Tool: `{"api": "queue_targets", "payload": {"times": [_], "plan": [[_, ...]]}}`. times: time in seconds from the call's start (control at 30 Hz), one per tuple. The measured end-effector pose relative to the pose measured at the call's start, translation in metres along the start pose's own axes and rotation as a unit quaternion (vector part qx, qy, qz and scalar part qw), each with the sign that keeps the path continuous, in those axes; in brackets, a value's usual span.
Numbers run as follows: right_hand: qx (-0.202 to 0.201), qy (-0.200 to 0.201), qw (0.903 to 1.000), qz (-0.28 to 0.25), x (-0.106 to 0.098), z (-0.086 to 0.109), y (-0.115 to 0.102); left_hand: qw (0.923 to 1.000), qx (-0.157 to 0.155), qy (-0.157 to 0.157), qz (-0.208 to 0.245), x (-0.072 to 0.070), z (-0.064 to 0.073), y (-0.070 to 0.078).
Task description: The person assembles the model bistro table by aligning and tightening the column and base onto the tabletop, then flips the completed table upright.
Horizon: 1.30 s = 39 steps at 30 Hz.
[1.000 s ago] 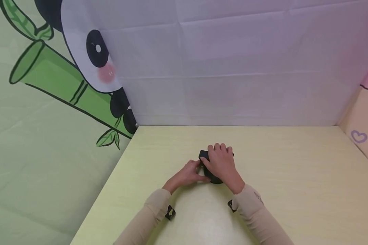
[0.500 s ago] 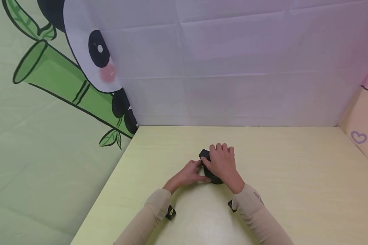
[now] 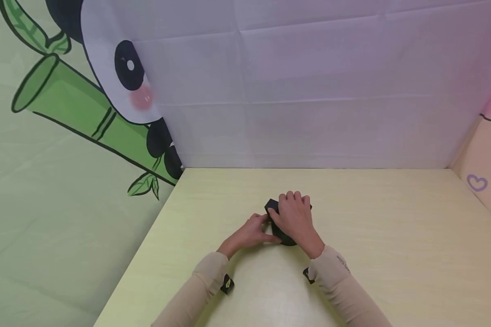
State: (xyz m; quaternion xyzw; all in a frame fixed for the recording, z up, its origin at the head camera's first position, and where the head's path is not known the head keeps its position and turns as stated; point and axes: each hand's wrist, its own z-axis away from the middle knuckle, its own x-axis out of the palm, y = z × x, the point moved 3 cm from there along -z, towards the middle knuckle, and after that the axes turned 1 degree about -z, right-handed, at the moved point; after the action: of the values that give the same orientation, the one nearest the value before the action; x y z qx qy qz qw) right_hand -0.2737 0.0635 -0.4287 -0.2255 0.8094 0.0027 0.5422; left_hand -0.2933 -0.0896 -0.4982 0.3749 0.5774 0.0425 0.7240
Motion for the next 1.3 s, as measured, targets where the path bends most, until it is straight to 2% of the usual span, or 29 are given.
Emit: {"api": "queue_targets", "payload": {"times": [0.33, 0.6, 0.8, 0.93, 1.1, 1.2, 1.3], "plan": [[-0.009, 0.019, 0.9998, 0.006, 0.001, 0.002, -0.001, 0.9997, 0.000, 0.006, -0.022, 0.002, -0.001, 0.002], [-0.034, 0.043, 0.9977, 0.040, -0.002, 0.005, -0.005, 0.9992, 0.003, 0.010, -0.038, 0.004, -0.001, 0.002], [-0.012, 0.028, 0.9994, 0.018, -0.006, 0.010, -0.002, 0.9995, -0.008, 0.013, -0.027, 0.003, 0.001, -0.003], [0.018, 0.065, 0.9973, -0.029, -0.011, 0.015, 0.014, 0.9995, -0.003, 0.016, -0.027, 0.002, 0.000, -0.005], [0.074, 0.117, 0.9835, -0.116, -0.018, 0.026, 0.049, 0.9996, -0.002, 0.017, -0.022, 0.002, -0.001, -0.005], [0.116, 0.098, 0.9782, -0.142, -0.017, 0.035, 0.072, 0.9998, 0.000, 0.015, -0.015, 0.002, -0.002, -0.004], [0.132, 0.032, 0.9785, -0.156, -0.011, 0.044, 0.090, 0.9998, 0.005, 0.013, -0.011, 0.002, -0.002, -0.004]]}}
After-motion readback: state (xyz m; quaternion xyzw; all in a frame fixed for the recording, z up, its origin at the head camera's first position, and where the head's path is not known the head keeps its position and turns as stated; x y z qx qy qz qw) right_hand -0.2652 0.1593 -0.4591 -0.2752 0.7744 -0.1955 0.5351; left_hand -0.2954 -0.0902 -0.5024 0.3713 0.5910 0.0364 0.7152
